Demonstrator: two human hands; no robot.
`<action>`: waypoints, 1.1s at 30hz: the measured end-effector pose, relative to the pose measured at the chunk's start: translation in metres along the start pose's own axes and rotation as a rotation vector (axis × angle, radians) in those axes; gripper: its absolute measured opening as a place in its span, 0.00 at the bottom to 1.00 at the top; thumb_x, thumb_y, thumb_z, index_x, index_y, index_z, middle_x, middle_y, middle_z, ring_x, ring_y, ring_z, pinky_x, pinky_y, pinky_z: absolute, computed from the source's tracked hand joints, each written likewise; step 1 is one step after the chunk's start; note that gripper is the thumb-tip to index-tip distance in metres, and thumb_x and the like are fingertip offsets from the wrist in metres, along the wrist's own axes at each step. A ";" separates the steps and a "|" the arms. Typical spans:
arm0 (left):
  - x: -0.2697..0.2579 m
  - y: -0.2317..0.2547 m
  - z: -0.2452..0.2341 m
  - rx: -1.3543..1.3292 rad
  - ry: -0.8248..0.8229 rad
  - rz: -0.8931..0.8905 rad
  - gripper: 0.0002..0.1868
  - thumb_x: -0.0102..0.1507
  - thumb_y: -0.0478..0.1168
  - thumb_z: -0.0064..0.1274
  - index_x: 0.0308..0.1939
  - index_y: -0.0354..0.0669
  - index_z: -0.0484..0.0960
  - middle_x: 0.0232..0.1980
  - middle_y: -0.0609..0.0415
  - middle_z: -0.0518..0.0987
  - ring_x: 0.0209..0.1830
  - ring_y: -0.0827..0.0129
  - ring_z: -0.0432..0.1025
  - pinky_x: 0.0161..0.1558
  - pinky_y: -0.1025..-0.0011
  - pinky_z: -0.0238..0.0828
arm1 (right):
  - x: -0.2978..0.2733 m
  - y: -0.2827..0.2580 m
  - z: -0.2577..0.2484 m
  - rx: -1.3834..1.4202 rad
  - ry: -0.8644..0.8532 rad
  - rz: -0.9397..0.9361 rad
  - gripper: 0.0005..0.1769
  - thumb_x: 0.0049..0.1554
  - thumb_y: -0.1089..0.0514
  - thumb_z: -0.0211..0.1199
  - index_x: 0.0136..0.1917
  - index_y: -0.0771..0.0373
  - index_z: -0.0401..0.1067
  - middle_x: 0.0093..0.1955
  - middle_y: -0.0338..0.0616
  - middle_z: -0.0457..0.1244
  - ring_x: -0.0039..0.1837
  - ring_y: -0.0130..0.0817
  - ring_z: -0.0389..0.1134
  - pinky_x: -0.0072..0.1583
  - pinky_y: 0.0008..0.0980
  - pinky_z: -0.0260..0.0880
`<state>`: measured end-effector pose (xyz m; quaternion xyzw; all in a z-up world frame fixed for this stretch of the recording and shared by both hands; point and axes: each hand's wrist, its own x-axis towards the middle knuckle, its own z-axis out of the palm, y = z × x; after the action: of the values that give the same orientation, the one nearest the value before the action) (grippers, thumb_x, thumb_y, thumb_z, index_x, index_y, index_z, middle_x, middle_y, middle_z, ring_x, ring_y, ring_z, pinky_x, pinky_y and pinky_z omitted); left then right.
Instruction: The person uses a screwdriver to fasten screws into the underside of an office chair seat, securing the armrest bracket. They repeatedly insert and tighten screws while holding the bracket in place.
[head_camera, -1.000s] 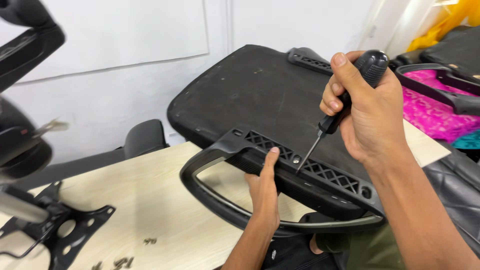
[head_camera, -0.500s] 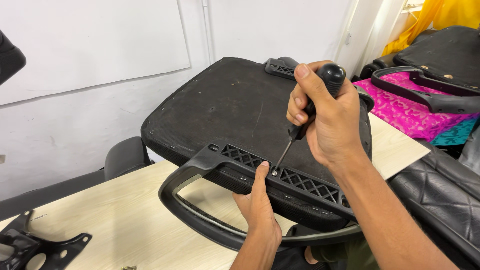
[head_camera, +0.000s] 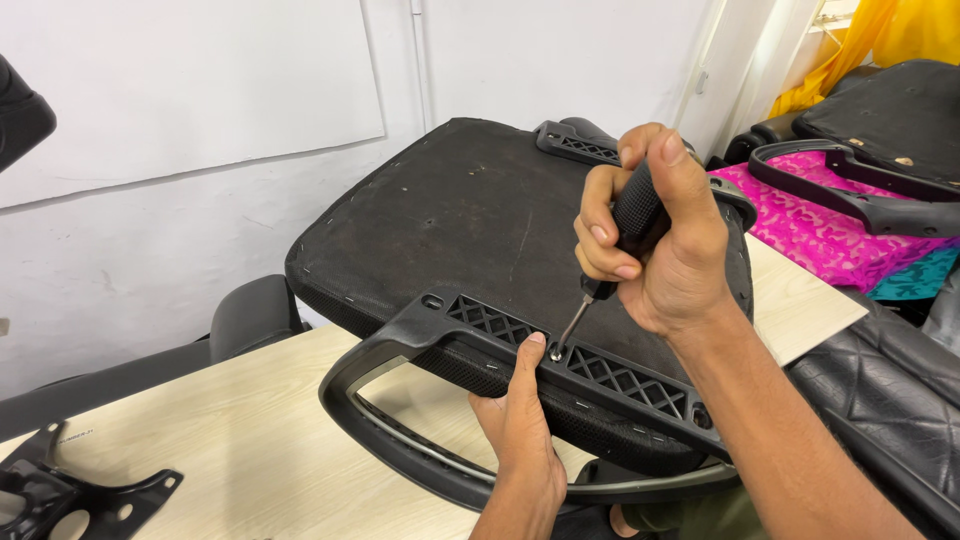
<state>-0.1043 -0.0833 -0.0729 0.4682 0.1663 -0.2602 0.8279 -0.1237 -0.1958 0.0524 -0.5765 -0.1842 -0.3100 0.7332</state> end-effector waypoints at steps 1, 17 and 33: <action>0.000 0.000 0.000 -0.016 -0.004 0.016 0.51 0.49 0.52 0.67 0.67 0.43 0.53 0.62 0.43 0.67 0.71 0.56 0.59 0.74 0.52 0.46 | 0.001 0.000 0.001 -0.015 -0.009 -0.002 0.21 0.66 0.36 0.54 0.48 0.56 0.63 0.30 0.41 0.57 0.25 0.23 0.53 0.28 0.23 0.49; -0.002 -0.007 0.007 -0.015 0.044 -0.002 0.58 0.50 0.53 0.68 0.70 0.41 0.44 0.64 0.40 0.62 0.74 0.54 0.55 0.75 0.48 0.42 | 0.011 0.001 0.015 -0.207 0.239 0.011 0.29 0.59 0.30 0.57 0.47 0.60 0.62 0.29 0.40 0.57 0.26 0.24 0.58 0.28 0.21 0.56; -0.009 -0.004 0.006 -0.009 0.008 -0.021 0.55 0.51 0.53 0.67 0.70 0.41 0.46 0.63 0.40 0.65 0.72 0.54 0.59 0.75 0.49 0.47 | 0.013 0.007 0.026 -0.269 0.360 -0.053 0.24 0.61 0.35 0.56 0.45 0.57 0.59 0.30 0.38 0.58 0.25 0.21 0.55 0.26 0.20 0.53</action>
<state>-0.1142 -0.0874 -0.0681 0.4638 0.1757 -0.2663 0.8265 -0.1065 -0.1726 0.0625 -0.5995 -0.0225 -0.4486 0.6624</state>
